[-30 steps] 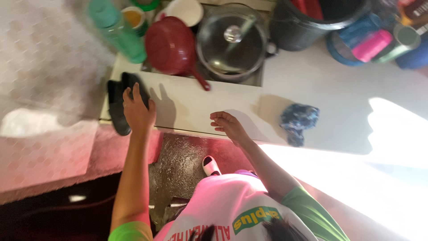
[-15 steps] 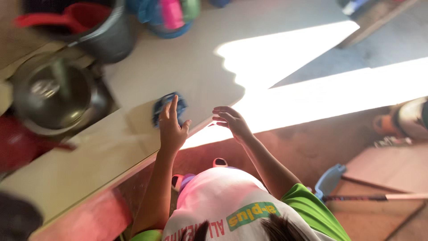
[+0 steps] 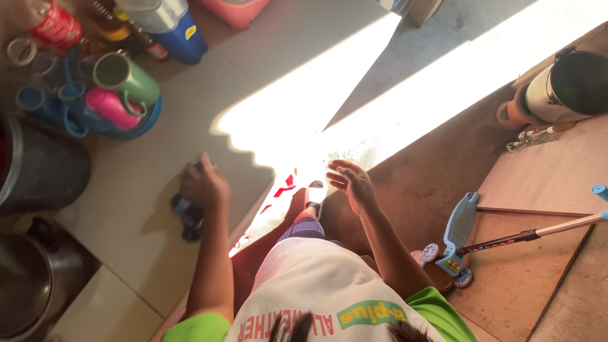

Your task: The person brings a pair of shoes indoors and places them on a counter, then sweeps the outdoor concrete ground using a broom.

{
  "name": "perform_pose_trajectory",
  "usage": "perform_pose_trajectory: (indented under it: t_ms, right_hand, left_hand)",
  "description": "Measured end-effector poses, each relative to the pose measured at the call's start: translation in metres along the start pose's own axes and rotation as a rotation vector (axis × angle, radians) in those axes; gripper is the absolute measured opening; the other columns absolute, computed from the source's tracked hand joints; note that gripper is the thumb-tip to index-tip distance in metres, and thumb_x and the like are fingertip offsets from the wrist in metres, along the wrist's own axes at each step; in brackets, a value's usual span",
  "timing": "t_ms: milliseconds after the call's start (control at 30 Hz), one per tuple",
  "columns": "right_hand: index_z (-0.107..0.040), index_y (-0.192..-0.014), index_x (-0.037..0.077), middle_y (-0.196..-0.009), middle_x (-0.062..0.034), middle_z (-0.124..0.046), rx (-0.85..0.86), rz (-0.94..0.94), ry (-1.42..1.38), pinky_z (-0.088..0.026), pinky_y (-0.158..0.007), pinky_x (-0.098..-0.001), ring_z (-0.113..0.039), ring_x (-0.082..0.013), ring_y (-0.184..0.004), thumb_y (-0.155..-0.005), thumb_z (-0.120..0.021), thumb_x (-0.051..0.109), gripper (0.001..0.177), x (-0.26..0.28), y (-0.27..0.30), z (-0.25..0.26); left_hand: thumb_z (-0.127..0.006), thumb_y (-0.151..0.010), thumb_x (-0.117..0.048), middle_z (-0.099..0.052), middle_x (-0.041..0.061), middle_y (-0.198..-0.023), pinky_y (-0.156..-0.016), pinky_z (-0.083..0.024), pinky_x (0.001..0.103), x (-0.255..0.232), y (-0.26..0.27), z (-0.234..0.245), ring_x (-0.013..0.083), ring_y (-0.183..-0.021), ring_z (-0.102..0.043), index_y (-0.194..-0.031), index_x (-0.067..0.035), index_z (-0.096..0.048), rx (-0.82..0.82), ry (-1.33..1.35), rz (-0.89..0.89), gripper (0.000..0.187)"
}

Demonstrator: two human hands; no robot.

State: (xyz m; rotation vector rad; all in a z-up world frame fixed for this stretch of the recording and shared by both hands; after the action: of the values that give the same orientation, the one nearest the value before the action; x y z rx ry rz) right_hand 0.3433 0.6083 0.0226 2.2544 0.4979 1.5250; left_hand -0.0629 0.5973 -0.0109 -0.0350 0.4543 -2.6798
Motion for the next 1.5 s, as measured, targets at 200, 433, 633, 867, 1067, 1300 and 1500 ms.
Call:
perform_pose_trajectory:
  t_ms: [200, 433, 633, 867, 1067, 1300, 1500]
  right_hand:
    - [-0.065, -0.125, 0.002, -0.127, -0.0141, -0.071, 0.064, 0.019, 0.104, -0.055, -0.096, -0.0348, -0.07, -0.0208, -0.112, -0.102, -0.055, 0.019, 0.031, 0.043, -0.082, -0.006]
    - [-0.066, -0.123, 0.005, -0.125, -0.0102, -0.071, -0.051, 0.027, 0.146, -0.055, -0.097, -0.0343, -0.07, -0.0197, -0.111, -0.1, -0.056, 0.018, 0.028, 0.101, -0.152, 0.03]
    - [-0.066, -0.124, 0.005, -0.124, -0.0099, -0.071, -0.184, -0.031, 0.055, -0.055, -0.095, -0.0345, -0.071, -0.0202, -0.108, -0.1, -0.057, 0.018, 0.029, 0.113, -0.179, 0.076]
    - [-0.065, -0.126, 0.007, -0.125, -0.0068, -0.071, -0.167, 0.007, 0.055, -0.054, -0.097, -0.0337, -0.071, -0.0189, -0.11, -0.1, -0.058, 0.021, 0.03, 0.16, -0.245, 0.132]
    - [-0.065, -0.126, 0.008, -0.125, -0.0076, -0.07, -0.13, 0.053, 0.035, -0.054, -0.098, -0.0349, -0.07, -0.0196, -0.112, -0.101, -0.058, 0.022, 0.03, 0.227, -0.305, 0.226]
    - [-0.064, -0.127, 0.006, -0.126, -0.0098, -0.07, -0.169, 0.114, 0.002, -0.055, -0.098, -0.0368, -0.07, -0.0223, -0.114, -0.102, -0.056, 0.022, 0.031, 0.331, -0.364, 0.351]
    - [-0.063, -0.129, 0.006, -0.126, -0.0103, -0.07, -0.156, 0.088, -0.014, -0.054, -0.098, -0.0374, -0.069, -0.0223, -0.114, -0.103, -0.055, 0.025, 0.033, 0.388, -0.418, 0.405]
  left_hand:
    - [-0.06, -0.1, -0.022, -0.048, 0.016, -0.15, -0.113, -0.035, 0.058, -0.206, -0.105, -0.076, 0.0375, -0.136, -0.043, -0.151, -0.017, -0.049, 0.022, 0.193, -0.33, 0.053]
    - [-0.065, -0.076, -0.024, -0.045, 0.012, -0.146, -0.114, -0.022, 0.065, -0.37, -0.186, -0.086, 0.0387, -0.14, -0.033, -0.156, -0.028, -0.038, 0.218, 0.338, -0.738, 0.084]
    - [-0.07, -0.092, -0.035, -0.049, 0.013, -0.145, -0.111, -0.023, 0.068, -0.439, -0.239, -0.099, 0.04, -0.136, -0.039, -0.153, -0.029, -0.045, 0.045, 0.416, -0.774, 0.066]
    - [-0.073, -0.087, -0.016, -0.058, 0.009, -0.126, -0.108, -0.03, 0.064, -0.486, -0.269, -0.105, 0.0354, -0.129, -0.047, -0.139, -0.026, -0.058, 0.097, 0.557, -0.707, 0.054]
    - [-0.07, -0.093, -0.001, -0.056, 0.009, -0.121, -0.102, -0.037, 0.054, -0.575, -0.317, -0.11, 0.0346, -0.118, -0.05, -0.126, -0.021, -0.066, 0.043, 0.88, -0.521, 0.039]
    - [-0.07, -0.094, 0.01, -0.048, 0.013, -0.132, -0.102, -0.037, 0.05, -0.706, -0.433, -0.099, 0.0356, -0.129, -0.041, -0.127, -0.018, -0.065, -0.194, 0.755, -0.527, 0.044]
    - [-0.07, -0.094, 0.009, -0.045, 0.011, -0.137, -0.104, -0.039, 0.05, -0.785, -0.499, -0.139, 0.0348, -0.131, -0.04, -0.133, -0.021, -0.061, -0.193, 0.77, -0.485, 0.049]
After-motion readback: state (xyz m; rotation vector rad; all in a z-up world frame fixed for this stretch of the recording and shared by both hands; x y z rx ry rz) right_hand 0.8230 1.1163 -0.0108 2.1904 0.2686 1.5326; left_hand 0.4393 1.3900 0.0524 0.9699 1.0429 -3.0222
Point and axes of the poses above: each hand's wrist, its own y-axis away from the middle knuckle, its own z-axis out of the back of the hand, x = y × z, the point moved 3 cm from there along -y, towards the middle knuckle
